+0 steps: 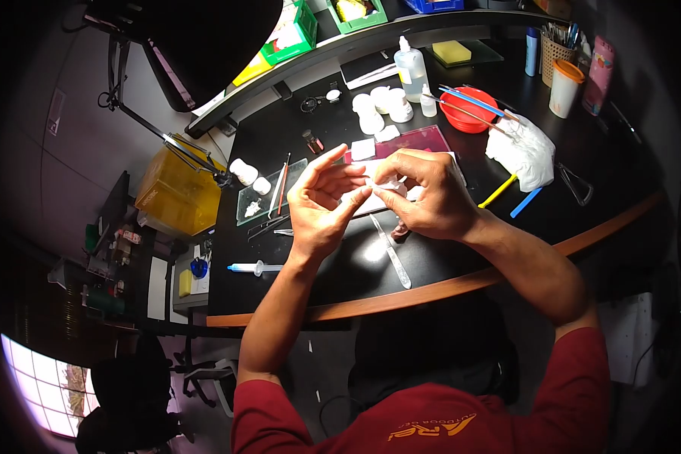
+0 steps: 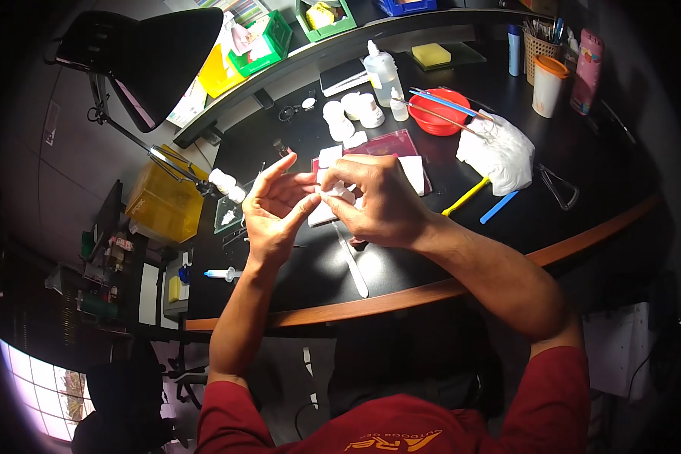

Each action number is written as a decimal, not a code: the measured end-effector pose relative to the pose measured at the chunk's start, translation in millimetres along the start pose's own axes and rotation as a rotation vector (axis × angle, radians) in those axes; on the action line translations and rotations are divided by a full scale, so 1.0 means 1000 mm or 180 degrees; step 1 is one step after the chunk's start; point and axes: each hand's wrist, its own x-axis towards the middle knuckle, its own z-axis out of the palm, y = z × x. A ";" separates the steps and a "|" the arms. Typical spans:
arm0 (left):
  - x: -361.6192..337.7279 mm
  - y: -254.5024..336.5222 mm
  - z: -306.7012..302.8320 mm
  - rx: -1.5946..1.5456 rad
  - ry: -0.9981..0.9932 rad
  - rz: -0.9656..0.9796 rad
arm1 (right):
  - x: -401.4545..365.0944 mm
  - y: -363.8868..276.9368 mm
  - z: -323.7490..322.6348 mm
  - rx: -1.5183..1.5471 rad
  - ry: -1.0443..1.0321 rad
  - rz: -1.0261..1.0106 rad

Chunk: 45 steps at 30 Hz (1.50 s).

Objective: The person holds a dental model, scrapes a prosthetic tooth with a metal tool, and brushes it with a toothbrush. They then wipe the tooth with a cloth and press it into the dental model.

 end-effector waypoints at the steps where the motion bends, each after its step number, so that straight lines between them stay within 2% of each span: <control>1: 0.000 0.000 0.000 0.0024 -0.0005 0.0003 | 0.000 0.000 0.000 0.0001 0.0021 -0.0003; 13: -0.001 0.005 0.002 0.0115 -0.0026 -0.0227 | 0.000 0.002 0.001 -0.0206 0.0074 -0.0316; 18: -0.001 0.006 0.003 0.0246 0.0003 -0.0049 | 0.001 0.002 0.002 -0.0204 0.0113 -0.0327; 21: -0.003 0.006 0.004 0.0536 0.0008 0.0115 | 0.000 0.001 0.001 -0.0197 0.0103 -0.0168; 27: -0.004 0.003 0.003 0.0724 -0.0065 0.0390 | -0.001 0.002 0.005 0.0413 0.0162 0.0358; 30: -0.003 0.004 0.003 0.0633 -0.0102 0.0429 | 0.000 0.007 0.007 0.0397 0.0226 0.0311; 33: -0.003 0.004 0.004 0.0598 -0.0086 0.0375 | 0.001 -0.006 0.006 0.0807 0.0218 0.0811; 36: -0.002 0.006 0.005 0.0508 -0.0046 0.0252 | -0.001 0.004 0.007 0.0845 0.0113 0.0675; 39: -0.002 0.006 0.005 0.0449 0.0018 0.0113 | 0.000 0.008 0.010 0.0523 0.0276 0.0166; 42: -0.002 0.006 0.005 0.0400 0.0033 0.0019 | 0.002 0.001 -0.002 -0.0209 -0.0085 -0.0181; 45: -0.003 0.005 0.005 0.0540 0.0029 -0.0001 | 0.000 0.007 0.003 -0.0328 0.0004 -0.0318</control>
